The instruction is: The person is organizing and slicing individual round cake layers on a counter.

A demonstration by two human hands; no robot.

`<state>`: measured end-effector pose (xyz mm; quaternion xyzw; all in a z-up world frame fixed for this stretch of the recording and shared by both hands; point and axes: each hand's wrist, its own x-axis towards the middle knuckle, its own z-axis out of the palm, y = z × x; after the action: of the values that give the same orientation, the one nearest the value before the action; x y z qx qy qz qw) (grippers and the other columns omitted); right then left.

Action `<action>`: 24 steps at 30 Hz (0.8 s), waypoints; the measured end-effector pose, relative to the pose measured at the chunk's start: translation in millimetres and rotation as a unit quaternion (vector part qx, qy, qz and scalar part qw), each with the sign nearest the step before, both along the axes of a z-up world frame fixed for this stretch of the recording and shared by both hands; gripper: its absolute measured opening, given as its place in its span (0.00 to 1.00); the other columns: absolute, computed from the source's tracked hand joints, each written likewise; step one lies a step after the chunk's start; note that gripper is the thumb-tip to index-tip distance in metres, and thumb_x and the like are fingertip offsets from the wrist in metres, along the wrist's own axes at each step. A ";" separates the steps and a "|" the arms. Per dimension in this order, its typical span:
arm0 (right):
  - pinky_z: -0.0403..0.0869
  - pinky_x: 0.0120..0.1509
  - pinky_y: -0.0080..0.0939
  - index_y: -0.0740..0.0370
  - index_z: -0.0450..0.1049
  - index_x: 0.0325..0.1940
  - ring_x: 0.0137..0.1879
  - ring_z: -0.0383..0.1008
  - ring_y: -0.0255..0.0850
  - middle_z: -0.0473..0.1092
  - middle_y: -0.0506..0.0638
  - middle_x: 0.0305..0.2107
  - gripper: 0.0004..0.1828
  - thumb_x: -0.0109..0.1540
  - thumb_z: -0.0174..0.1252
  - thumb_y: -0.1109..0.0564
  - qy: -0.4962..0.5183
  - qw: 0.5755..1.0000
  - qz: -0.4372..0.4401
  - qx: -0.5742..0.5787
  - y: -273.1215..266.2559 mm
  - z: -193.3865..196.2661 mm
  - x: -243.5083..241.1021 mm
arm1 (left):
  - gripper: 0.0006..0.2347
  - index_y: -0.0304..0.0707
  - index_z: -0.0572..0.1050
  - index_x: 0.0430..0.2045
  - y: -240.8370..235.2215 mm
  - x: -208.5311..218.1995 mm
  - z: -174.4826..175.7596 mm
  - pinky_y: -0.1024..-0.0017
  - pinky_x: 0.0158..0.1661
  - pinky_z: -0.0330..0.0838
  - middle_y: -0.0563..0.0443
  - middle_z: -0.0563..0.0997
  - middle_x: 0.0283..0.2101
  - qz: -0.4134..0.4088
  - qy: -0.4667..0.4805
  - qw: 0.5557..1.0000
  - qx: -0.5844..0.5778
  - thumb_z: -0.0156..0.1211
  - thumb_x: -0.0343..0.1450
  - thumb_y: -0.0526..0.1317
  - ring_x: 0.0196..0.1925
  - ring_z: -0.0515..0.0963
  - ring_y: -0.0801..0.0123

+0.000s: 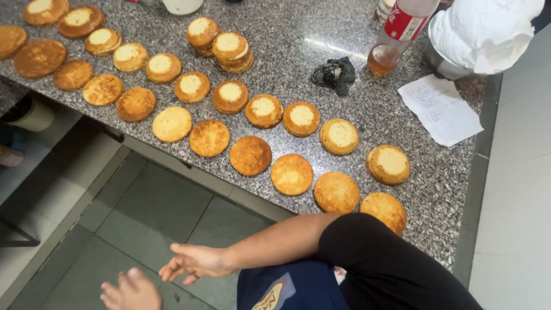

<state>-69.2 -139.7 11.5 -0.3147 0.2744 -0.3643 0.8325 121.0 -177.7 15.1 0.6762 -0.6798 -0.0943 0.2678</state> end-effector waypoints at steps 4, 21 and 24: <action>0.63 0.62 0.47 0.57 0.69 0.63 0.66 0.63 0.41 0.63 0.49 0.62 0.41 0.74 0.26 0.24 0.004 0.995 -0.058 0.087 -10.0 -8.9 -10.2 | 0.21 0.33 0.58 0.72 39.1 -50.4 38.3 0.45 0.79 0.47 0.28 0.56 0.76 -0.147 0.220 0.943 -0.200 0.37 0.86 0.47 0.82 0.52 0.41; 0.62 0.73 0.52 0.56 0.62 0.76 0.74 0.62 0.44 0.62 0.51 0.71 0.40 0.72 0.36 0.27 -0.195 0.980 -0.040 0.027 26.4 -21.0 -25.6 | 0.27 0.24 0.66 0.64 51.4 -96.7 37.7 0.44 0.74 0.52 0.33 0.66 0.71 -0.264 0.203 0.921 -0.201 0.40 0.81 0.53 0.76 0.61 0.38; 0.63 0.76 0.52 0.56 0.63 0.76 0.75 0.62 0.44 0.61 0.51 0.72 0.34 0.73 0.39 0.35 -0.172 0.983 -0.063 0.022 31.8 5.9 -45.7 | 0.24 0.35 0.73 0.58 17.7 -69.9 3.9 0.41 0.72 0.52 0.34 0.68 0.68 -0.188 0.070 0.971 -0.131 0.43 0.77 0.54 0.73 0.64 0.40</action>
<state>-114.9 -107.9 17.4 -0.2113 0.1544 -0.4583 0.8494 51.1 -159.9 18.9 0.4867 -0.7809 -0.1007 0.3784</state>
